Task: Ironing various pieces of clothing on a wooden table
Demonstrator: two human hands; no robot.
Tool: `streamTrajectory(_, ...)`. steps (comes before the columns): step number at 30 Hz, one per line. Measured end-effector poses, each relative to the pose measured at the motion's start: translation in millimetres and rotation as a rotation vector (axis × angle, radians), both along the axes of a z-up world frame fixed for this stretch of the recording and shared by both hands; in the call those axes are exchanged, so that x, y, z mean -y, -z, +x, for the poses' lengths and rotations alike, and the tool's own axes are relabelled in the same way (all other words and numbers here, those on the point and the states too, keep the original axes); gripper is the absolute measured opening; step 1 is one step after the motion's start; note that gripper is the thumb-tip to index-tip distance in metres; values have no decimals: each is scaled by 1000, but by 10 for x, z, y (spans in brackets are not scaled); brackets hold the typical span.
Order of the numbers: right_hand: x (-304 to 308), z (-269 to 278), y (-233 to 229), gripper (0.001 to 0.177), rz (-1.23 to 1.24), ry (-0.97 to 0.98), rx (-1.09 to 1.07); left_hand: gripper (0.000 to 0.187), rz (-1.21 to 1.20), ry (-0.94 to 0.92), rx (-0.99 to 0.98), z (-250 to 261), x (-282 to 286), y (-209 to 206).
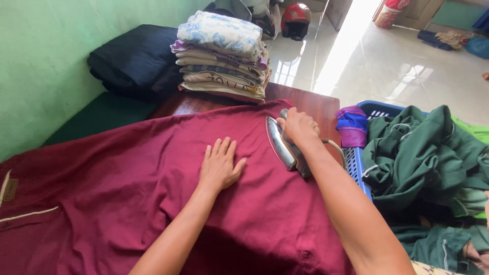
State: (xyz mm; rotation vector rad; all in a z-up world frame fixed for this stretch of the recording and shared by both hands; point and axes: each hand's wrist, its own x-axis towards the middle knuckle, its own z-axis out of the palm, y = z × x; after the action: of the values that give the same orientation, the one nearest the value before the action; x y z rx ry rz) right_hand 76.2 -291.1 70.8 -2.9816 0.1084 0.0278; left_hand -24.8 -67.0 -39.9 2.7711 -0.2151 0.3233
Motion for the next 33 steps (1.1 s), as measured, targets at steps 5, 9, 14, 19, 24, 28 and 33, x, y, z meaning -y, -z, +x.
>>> streamTrajectory(5, 105, -107, -16, 58, 17, -14, -3, 85, 116, -47, -21, -143, -163, -28)
streamTrajectory(9, 155, -242, -44, 58, 24, 31, -20, 89, 135, -58, -34, -140, -159, -121)
streamTrajectory(14, 308, -526, -40, 57, 23, 9, 3, 88, 135, -55, -38, -169, -135, -50)
streamTrajectory(19, 406, -763, -36, 55, -14, -16, 20, 89, 142, -62, -21, -141, -156, -89)
streamTrajectory(24, 436, -759, 0, 58, -35, -6, -6, 89, 145, -54, -2, -130, -154, -96)
streamTrajectory(28, 350, -548, -43, 57, -29, 33, -26, 89, 134, -54, 4, -145, -146, -85)
streamTrajectory(33, 285, -80, 73, 60, -4, 110, -8, 90, 143, -69, 5, -132, -135, -124)
